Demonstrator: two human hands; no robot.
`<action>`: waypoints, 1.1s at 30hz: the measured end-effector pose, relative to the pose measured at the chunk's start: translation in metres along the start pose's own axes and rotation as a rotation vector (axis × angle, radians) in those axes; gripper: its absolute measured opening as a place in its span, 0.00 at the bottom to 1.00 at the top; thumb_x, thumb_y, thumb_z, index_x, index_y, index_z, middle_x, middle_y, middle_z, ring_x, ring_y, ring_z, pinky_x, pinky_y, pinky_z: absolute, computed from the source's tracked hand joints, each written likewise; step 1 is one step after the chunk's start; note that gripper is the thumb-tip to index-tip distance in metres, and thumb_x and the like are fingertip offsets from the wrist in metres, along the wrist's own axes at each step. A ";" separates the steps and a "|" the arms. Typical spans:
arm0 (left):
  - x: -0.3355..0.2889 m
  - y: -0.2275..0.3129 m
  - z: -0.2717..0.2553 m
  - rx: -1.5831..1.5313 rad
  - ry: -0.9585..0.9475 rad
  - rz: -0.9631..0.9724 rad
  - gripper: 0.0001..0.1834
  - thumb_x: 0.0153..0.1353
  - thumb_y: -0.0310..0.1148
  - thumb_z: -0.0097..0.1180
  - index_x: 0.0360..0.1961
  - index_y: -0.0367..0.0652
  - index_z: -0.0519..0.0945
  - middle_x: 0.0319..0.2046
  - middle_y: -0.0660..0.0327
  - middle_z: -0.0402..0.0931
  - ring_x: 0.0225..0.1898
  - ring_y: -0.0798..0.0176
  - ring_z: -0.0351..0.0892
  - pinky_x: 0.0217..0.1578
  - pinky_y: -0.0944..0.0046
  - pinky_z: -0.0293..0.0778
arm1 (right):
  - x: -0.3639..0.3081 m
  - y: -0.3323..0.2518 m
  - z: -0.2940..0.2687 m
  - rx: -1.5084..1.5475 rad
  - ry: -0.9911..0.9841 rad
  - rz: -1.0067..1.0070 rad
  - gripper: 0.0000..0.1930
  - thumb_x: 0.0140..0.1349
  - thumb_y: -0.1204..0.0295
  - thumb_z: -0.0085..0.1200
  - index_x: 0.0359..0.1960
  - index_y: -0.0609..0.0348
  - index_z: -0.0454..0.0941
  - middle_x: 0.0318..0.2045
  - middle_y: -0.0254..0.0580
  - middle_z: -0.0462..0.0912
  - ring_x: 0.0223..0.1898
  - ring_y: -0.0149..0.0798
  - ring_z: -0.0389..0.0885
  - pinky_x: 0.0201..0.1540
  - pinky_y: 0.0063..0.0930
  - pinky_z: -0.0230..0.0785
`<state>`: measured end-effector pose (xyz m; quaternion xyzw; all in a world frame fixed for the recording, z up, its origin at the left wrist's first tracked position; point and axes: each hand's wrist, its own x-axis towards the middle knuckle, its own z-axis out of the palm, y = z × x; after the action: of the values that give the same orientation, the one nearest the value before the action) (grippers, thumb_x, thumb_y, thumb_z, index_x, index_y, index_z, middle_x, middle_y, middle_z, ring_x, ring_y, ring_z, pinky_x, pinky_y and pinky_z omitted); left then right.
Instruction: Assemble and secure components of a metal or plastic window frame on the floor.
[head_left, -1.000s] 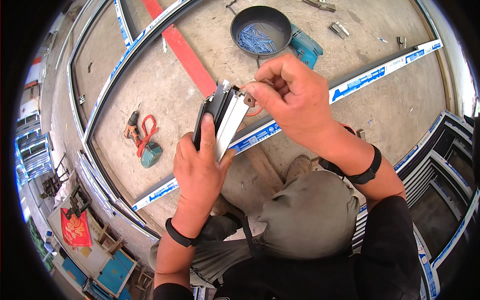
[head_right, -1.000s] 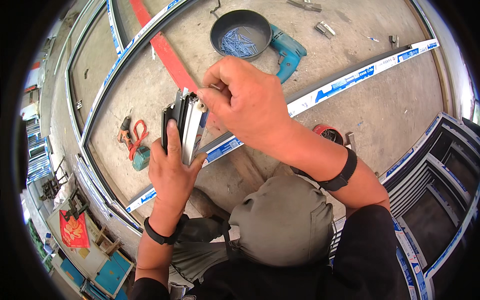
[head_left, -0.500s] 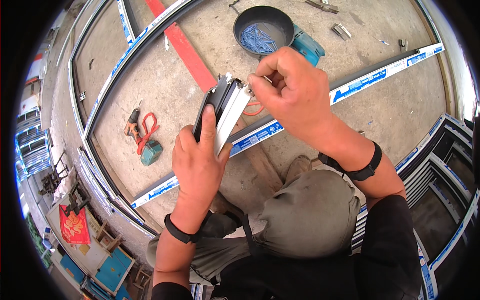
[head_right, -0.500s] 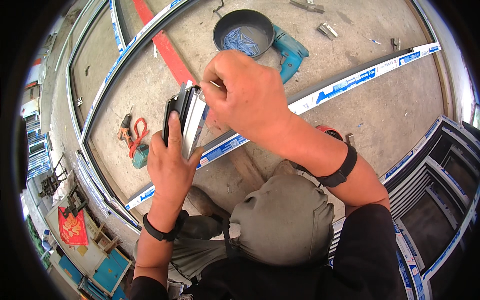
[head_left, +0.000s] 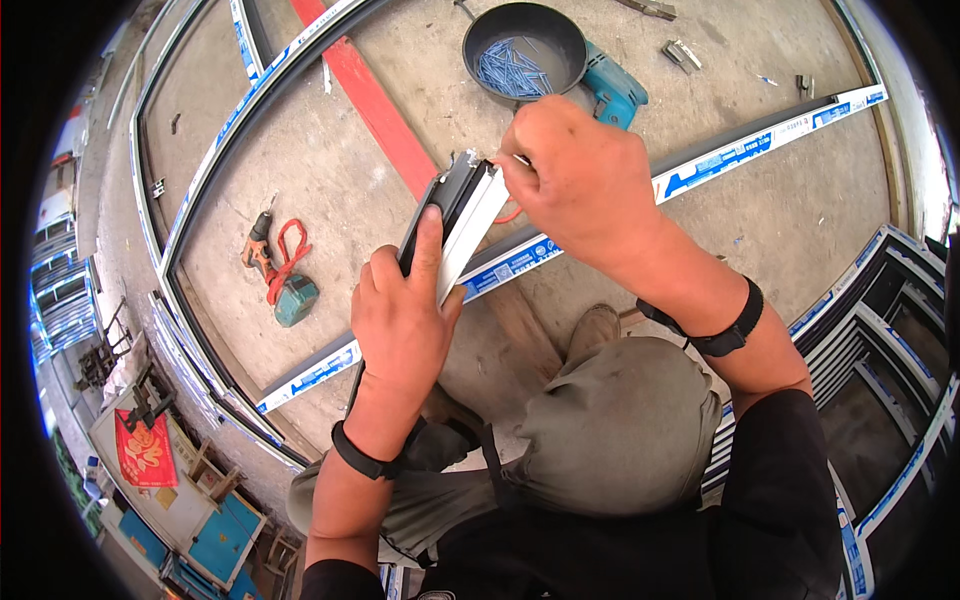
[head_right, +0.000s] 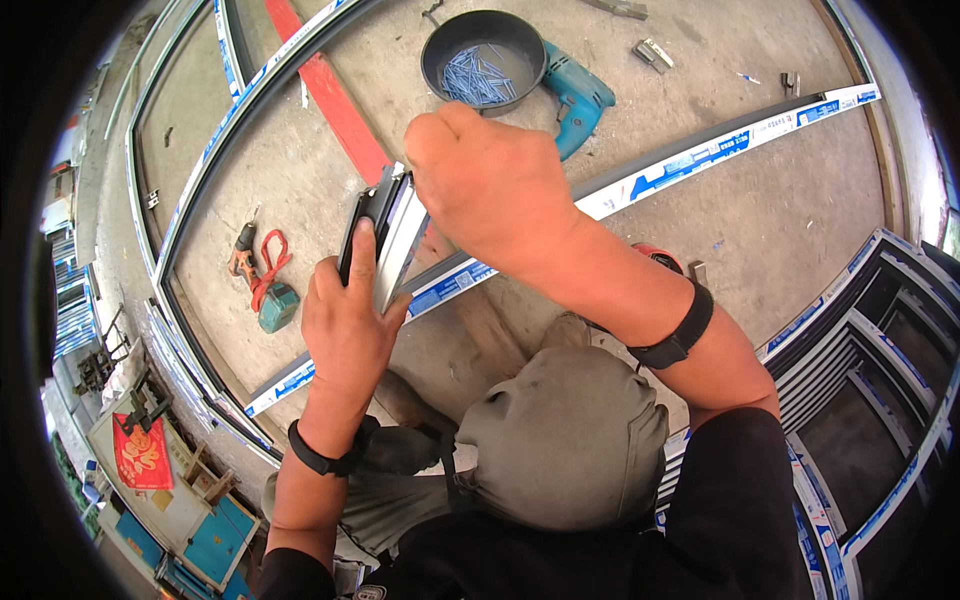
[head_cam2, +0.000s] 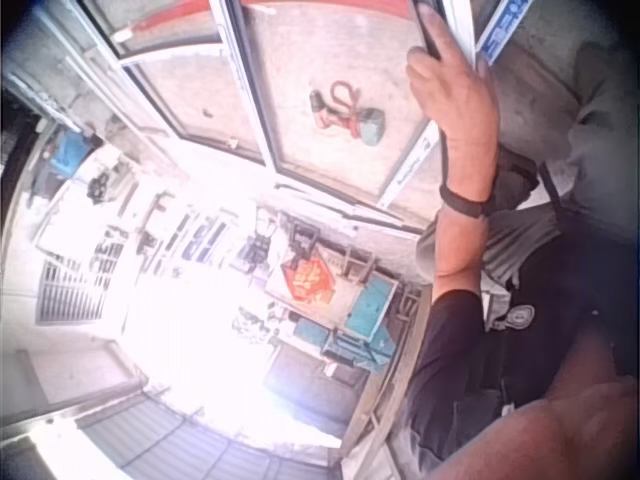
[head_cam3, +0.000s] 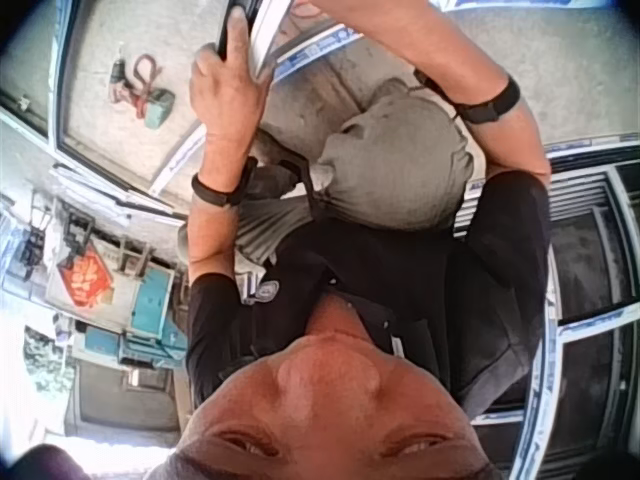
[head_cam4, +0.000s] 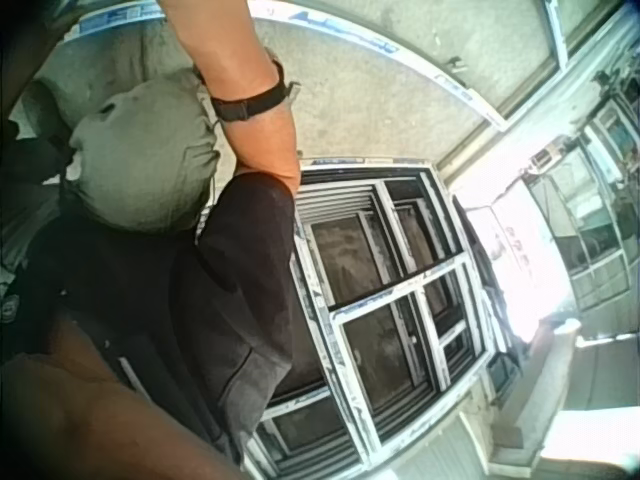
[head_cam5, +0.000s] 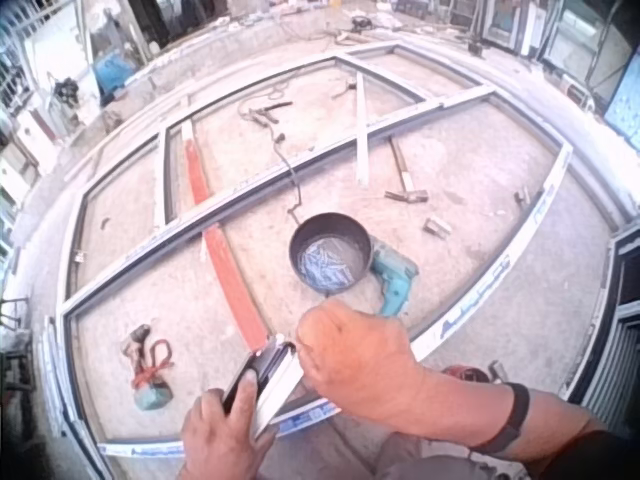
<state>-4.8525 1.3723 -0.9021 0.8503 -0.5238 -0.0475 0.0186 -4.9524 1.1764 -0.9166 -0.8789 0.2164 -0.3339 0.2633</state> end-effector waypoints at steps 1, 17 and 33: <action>0.000 0.001 0.000 0.006 -0.008 0.005 0.57 0.35 0.35 0.78 0.71 0.55 0.63 0.39 0.52 0.69 0.40 0.47 0.74 0.40 0.54 0.73 | -0.003 -0.003 0.002 -0.047 -0.041 -0.005 0.09 0.52 0.74 0.62 0.28 0.53 0.71 0.25 0.37 0.76 0.25 0.44 0.79 0.24 0.33 0.71; -0.004 -0.007 0.024 -0.064 -0.143 -0.007 0.52 0.40 0.34 0.73 0.70 0.54 0.64 0.37 0.53 0.68 0.38 0.48 0.76 0.39 0.53 0.76 | -0.038 0.009 0.021 0.437 -0.297 0.391 0.09 0.55 0.70 0.63 0.36 0.59 0.80 0.32 0.43 0.80 0.30 0.43 0.83 0.36 0.36 0.75; -0.032 -0.020 0.092 -0.064 -0.251 0.085 0.56 0.40 0.32 0.73 0.73 0.55 0.58 0.48 0.48 0.69 0.45 0.44 0.76 0.45 0.50 0.76 | -0.108 0.032 0.067 0.486 -0.390 0.609 0.09 0.56 0.76 0.64 0.36 0.65 0.79 0.31 0.43 0.82 0.30 0.33 0.82 0.35 0.28 0.74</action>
<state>-4.8586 1.4117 -0.9928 0.8137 -0.5558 -0.1692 -0.0179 -4.9857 1.2332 -1.0293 -0.7340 0.3272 -0.1100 0.5849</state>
